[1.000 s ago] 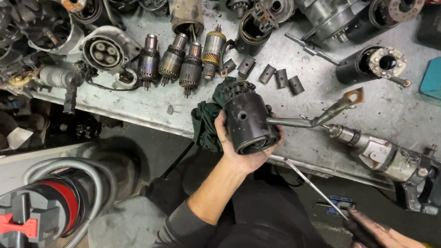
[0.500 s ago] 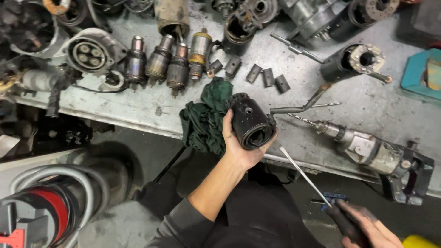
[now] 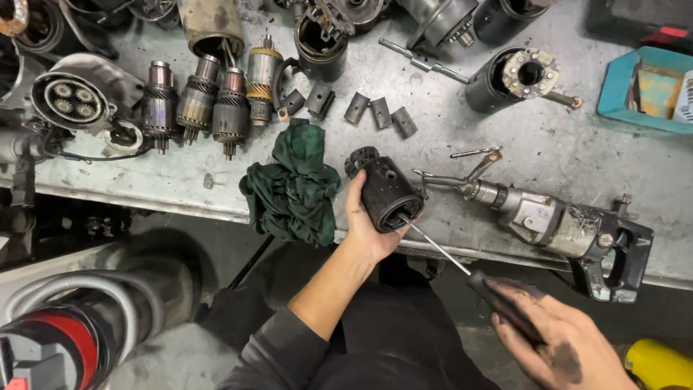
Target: The person uses a screwdriver to pry at the interior of a cylindrical motor housing held in their left hand. They then move to the floor to use a power drill on the motor, which is secured in a blue clamp. The person returns to the workbench, uses a hammer to tap the motor, and continues to manipulate the motor and its components.
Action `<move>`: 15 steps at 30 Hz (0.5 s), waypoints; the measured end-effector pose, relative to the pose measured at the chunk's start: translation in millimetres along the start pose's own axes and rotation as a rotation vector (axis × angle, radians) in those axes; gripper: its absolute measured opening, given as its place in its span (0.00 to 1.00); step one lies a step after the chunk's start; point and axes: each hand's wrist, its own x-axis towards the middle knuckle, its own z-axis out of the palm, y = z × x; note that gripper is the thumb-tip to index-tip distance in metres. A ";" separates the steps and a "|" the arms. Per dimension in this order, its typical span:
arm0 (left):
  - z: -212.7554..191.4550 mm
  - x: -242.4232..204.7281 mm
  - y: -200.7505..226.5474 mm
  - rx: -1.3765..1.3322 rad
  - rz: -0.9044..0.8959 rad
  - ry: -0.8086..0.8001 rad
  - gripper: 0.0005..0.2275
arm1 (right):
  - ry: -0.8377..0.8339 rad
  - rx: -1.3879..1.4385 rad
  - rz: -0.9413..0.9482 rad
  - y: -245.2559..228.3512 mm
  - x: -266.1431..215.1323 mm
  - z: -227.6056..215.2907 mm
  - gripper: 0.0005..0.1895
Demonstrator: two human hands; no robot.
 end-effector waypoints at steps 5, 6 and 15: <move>6.8 -0.8 -3.6 0.043 0.026 0.013 0.24 | -0.253 -0.296 0.119 -20.2 21.6 -33.6 0.36; 3.7 2.4 -4.8 0.042 0.027 0.017 0.24 | -0.258 -0.294 0.118 -26.2 26.0 -39.3 0.36; -1.3 7.3 -9.5 0.091 0.041 0.053 0.22 | -0.247 -0.347 0.010 -77.0 47.4 -77.2 0.26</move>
